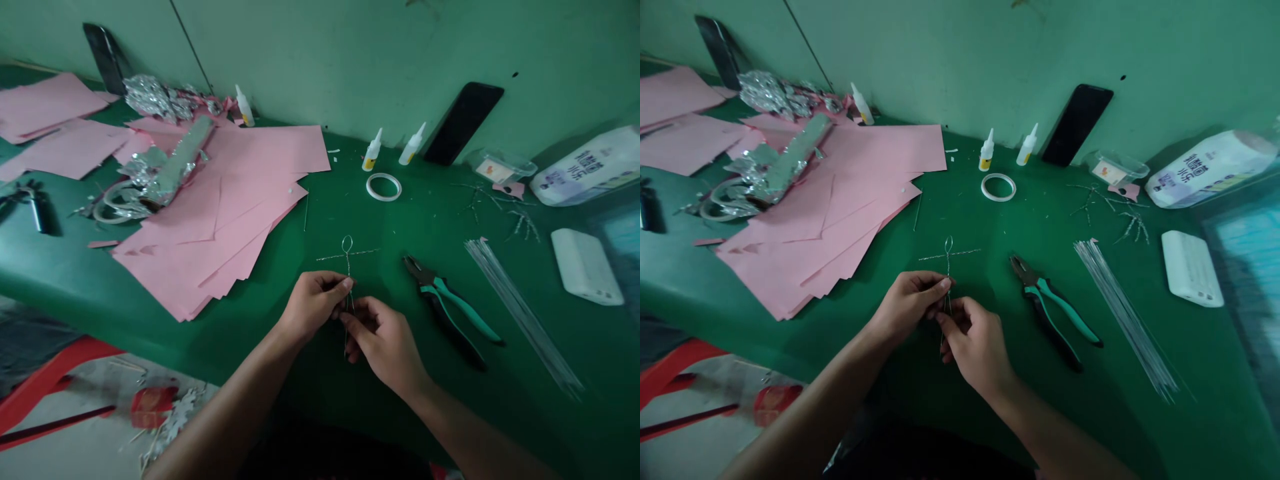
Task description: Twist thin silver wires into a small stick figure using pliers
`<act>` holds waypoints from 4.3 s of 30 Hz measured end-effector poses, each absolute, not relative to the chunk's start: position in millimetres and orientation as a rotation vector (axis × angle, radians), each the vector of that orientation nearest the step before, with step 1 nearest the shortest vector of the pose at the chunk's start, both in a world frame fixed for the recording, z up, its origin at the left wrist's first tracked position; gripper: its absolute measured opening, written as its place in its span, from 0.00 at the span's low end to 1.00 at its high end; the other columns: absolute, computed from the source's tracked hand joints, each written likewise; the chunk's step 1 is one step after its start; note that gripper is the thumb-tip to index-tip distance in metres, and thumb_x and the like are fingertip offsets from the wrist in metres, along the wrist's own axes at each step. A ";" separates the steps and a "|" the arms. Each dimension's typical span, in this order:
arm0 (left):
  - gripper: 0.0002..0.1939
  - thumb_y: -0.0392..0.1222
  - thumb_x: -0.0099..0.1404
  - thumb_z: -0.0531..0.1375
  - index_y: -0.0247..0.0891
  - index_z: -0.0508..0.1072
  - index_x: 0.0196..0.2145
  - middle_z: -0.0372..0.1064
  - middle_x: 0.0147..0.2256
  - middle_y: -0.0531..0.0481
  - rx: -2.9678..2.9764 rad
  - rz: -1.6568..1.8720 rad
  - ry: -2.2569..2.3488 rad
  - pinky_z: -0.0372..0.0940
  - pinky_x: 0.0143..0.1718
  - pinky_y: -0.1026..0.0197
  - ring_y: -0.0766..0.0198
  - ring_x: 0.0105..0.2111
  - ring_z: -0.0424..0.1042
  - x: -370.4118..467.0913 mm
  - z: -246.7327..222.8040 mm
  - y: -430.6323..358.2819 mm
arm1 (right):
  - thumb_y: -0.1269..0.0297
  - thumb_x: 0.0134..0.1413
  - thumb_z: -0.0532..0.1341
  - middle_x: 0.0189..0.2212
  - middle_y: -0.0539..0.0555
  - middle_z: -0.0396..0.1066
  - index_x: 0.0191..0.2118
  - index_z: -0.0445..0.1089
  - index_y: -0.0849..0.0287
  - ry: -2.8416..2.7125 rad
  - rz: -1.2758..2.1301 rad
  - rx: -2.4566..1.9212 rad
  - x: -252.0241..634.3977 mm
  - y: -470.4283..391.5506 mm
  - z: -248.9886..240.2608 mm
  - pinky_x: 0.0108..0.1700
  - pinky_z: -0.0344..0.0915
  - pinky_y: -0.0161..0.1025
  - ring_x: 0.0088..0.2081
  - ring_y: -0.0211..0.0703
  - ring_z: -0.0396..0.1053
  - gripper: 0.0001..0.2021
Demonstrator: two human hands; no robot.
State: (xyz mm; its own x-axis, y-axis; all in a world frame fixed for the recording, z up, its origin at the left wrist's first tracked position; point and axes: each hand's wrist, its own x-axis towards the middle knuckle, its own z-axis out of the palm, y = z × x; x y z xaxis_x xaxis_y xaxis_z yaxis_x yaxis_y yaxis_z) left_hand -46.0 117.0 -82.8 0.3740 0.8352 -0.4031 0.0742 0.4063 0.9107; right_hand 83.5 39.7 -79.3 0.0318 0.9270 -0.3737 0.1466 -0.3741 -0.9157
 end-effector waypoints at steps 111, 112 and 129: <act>0.19 0.53 0.69 0.53 0.36 0.76 0.36 0.68 0.20 0.53 1.351 0.351 1.199 0.59 0.19 0.65 0.67 0.16 0.66 -48.8 -65.4 120.8 | 0.71 0.52 0.61 0.28 0.53 0.74 0.28 0.69 0.58 -1.961 0.620 -1.997 110.3 69.6 -61.7 0.30 0.60 0.39 0.29 0.42 0.70 0.04; 0.19 0.53 0.69 0.54 0.36 0.76 0.34 0.68 0.20 0.52 1.291 0.374 1.165 0.59 0.19 0.66 0.69 0.17 0.66 -47.9 -64.4 123.3 | 0.71 0.52 0.61 0.28 0.52 0.73 0.27 0.68 0.58 -1.957 0.602 -1.965 112.0 68.7 -60.5 0.29 0.59 0.38 0.29 0.42 0.69 0.04; 0.09 0.39 0.54 0.72 0.32 0.77 0.30 0.69 0.27 0.51 0.841 0.588 0.520 0.60 0.27 0.66 0.71 0.24 0.67 -8.6 -14.7 166.1 | 0.63 0.60 0.58 0.27 0.50 0.73 0.35 0.67 0.57 -1.557 1.015 -1.473 155.5 84.6 -3.2 0.29 0.64 0.35 0.28 0.38 0.71 0.04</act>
